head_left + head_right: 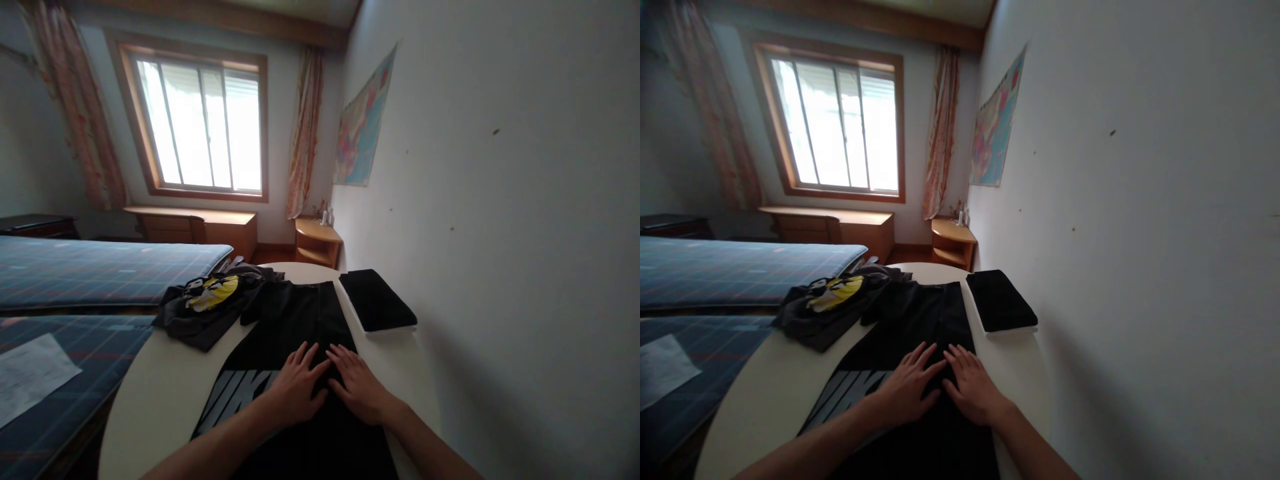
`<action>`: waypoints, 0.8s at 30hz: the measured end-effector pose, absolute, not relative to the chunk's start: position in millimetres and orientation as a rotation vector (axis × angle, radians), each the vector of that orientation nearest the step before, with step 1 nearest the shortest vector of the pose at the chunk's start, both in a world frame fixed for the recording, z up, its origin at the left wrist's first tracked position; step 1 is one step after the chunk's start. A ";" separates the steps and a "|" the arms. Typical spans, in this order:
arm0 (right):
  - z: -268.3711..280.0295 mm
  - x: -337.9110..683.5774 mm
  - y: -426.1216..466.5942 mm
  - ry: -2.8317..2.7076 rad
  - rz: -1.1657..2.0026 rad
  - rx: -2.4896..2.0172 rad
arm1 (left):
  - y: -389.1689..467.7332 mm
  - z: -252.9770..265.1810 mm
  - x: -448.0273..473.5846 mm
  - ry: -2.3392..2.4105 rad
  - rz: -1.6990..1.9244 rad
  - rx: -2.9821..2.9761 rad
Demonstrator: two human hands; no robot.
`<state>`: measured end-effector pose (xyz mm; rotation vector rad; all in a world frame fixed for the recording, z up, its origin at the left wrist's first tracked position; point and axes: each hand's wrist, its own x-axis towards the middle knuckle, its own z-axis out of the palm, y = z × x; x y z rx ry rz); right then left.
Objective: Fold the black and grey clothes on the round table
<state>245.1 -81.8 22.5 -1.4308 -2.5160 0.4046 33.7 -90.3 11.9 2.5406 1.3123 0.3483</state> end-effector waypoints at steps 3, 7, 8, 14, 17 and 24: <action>23.7 243.3 -71.0 -2.490 0.318 -1.489 | -95.6 8.3 39.6 1.285 0.346 2.530; 32.4 232.5 -43.9 -2.385 0.237 -1.548 | -106.2 -2.5 51.7 1.224 0.387 2.523; 31.8 228.8 -35.5 -2.372 0.222 -1.557 | -109.0 -5.1 54.9 1.220 0.402 2.519; 10.9 209.0 6.4 -2.327 0.366 -1.852 | -118.2 -8.6 64.0 1.249 0.445 2.430; 9.4 201.4 15.8 -2.291 0.390 -1.934 | -105.5 3.7 53.7 1.329 0.466 2.396; 2.4 183.5 14.7 -2.140 0.209 -2.002 | -26.1 40.2 -25.2 2.155 0.817 2.239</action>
